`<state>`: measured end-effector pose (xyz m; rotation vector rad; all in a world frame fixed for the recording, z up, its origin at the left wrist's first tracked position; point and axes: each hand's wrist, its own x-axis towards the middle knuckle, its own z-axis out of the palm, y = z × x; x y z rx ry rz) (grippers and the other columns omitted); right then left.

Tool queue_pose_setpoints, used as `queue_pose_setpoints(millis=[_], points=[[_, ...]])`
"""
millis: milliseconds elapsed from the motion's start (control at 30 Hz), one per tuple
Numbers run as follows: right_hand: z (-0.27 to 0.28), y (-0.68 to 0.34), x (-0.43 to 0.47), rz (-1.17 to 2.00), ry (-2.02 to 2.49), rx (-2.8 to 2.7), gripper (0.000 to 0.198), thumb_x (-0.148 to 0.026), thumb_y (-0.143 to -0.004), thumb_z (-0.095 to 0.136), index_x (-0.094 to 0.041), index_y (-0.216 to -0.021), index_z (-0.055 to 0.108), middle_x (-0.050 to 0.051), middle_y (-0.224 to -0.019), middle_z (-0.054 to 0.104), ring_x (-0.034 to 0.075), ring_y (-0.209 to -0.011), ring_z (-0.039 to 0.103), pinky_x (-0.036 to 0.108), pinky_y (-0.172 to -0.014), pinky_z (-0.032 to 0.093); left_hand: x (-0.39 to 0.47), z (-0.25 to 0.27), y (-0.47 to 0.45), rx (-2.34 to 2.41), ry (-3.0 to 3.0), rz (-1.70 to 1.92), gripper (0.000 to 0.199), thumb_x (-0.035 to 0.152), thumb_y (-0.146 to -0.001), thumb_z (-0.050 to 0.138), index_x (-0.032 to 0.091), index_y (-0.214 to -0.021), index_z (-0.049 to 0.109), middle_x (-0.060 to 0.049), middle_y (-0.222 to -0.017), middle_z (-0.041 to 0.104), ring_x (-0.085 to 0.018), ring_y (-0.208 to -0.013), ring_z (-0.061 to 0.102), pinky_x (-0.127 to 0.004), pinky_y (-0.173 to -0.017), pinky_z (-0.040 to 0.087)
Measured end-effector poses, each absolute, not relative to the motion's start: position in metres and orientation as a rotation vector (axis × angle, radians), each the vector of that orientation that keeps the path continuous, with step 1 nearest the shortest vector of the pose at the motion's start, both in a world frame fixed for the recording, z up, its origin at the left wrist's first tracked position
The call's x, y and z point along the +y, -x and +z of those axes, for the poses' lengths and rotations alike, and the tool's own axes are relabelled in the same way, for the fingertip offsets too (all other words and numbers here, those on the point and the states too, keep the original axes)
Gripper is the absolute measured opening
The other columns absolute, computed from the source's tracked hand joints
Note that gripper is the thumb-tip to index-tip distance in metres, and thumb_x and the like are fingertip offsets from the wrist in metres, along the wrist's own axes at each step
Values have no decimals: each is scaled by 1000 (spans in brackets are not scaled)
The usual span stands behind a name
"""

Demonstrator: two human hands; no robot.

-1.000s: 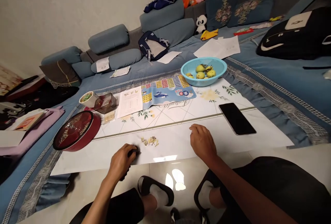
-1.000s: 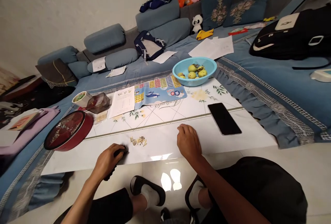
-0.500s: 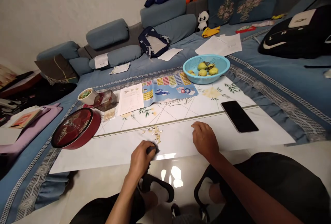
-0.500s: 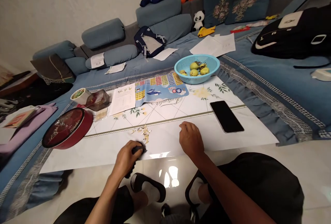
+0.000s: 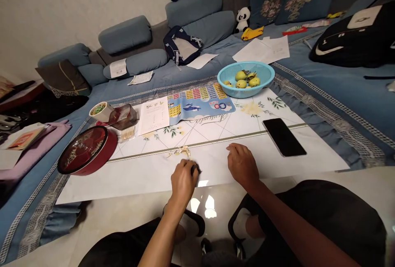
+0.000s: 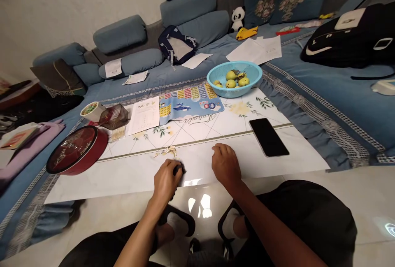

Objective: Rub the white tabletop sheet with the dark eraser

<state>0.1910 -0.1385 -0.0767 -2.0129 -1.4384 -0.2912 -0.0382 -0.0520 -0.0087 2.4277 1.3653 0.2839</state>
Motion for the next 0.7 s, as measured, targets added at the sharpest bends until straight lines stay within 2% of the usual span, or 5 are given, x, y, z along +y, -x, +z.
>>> queue_pose_setpoints(millis=[133,267,433,567,700], points=[[-76,-191,-139,-293,2009,-1453,30,-6,-99,47,-16,-117,68,14,-121,70,31,-115,61,47,-99,52,-28,-12,24,1374,-2377,482,19,26,-103,59,25,-113,75,-6,-121,74,-26,-112,68,-33,-85,53],[-75,-191,-139,-295,1996,-1459,29,-5,-99,48,-16,-117,68,14,-121,71,31,-115,62,46,-101,51,22,-3,88,1602,-2112,680,21,33,-101,63,23,-115,75,-8,-119,77,-27,-114,71,-36,-103,53],[-75,-191,-138,-319,2019,-1443,29,-6,-99,48,-16,-117,69,15,-121,71,32,-115,62,47,-99,51,58,5,124,2149,-2024,281,37,39,-105,52,18,-127,74,-20,-131,69,-39,-114,69,-48,-95,54],[-76,-191,-138,-316,2021,-1458,29,-6,-100,47,-16,-117,68,14,-119,71,32,-113,62,47,-98,52,31,-7,67,1978,-2202,267,38,30,-105,49,17,-131,73,-20,-133,65,-34,-108,72,-44,-92,55],[-76,-191,-139,-323,2015,-1452,28,-7,-100,48,-16,-118,68,14,-120,71,32,-115,62,47,-100,51,13,-10,32,1591,-2255,396,33,26,-102,54,19,-126,77,-14,-127,72,-29,-114,71,-37,-97,54]])
